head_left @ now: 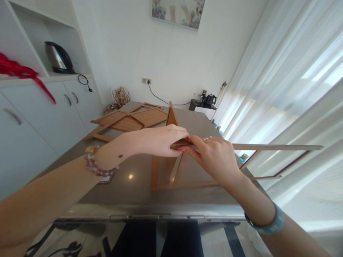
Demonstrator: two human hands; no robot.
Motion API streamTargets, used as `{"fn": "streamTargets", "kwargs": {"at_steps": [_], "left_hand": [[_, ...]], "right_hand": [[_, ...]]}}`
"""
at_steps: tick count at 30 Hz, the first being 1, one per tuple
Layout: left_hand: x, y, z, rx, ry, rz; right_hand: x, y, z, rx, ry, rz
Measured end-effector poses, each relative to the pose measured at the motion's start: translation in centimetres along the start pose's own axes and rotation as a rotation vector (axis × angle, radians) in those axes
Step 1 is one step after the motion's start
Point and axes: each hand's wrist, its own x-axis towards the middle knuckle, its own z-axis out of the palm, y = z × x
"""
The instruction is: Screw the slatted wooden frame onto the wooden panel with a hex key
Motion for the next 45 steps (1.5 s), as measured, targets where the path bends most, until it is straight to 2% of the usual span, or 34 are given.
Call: {"fn": "streamTargets", "kwargs": {"at_steps": [4,14,18,22,26,28,35,40,45], "left_hand": [[-0.2,0.0,0.3,-0.022,0.033,-0.002],[-0.4,-0.2,0.8,0.034,0.082,-0.01],[-0.5,-0.1,0.7,0.016,0.074,-0.007],[-0.7,-0.1,0.6,0.027,0.057,-0.007],[-0.8,-0.4,0.7,0.069,0.037,-0.002],[-0.8,-0.6,0.8,0.073,0.03,0.001],[-1.0,0.0,0.5,0.122,0.032,-0.031],[-1.1,0.7,0.3,0.171,0.038,-0.077],[-1.0,0.0,0.6,0.158,0.022,-0.065]], "right_hand": [[-0.1,-0.2,0.3,-0.007,0.117,-0.012],[0.0,-0.1,0.3,0.002,0.184,-0.019],[-0.2,0.9,-0.3,0.048,0.047,-0.072],[-0.3,2.1,-1.4,-0.061,-0.125,-0.047],[-0.2,3.0,-1.2,-0.113,-0.227,-0.122],[-0.2,3.3,-0.6,-0.098,-0.196,-0.155],[-0.5,3.3,1.5,-0.115,0.061,-0.191],[0.0,3.4,2.1,-0.102,0.052,-0.176],[0.2,3.5,1.1,-0.151,0.007,-0.232]]}}
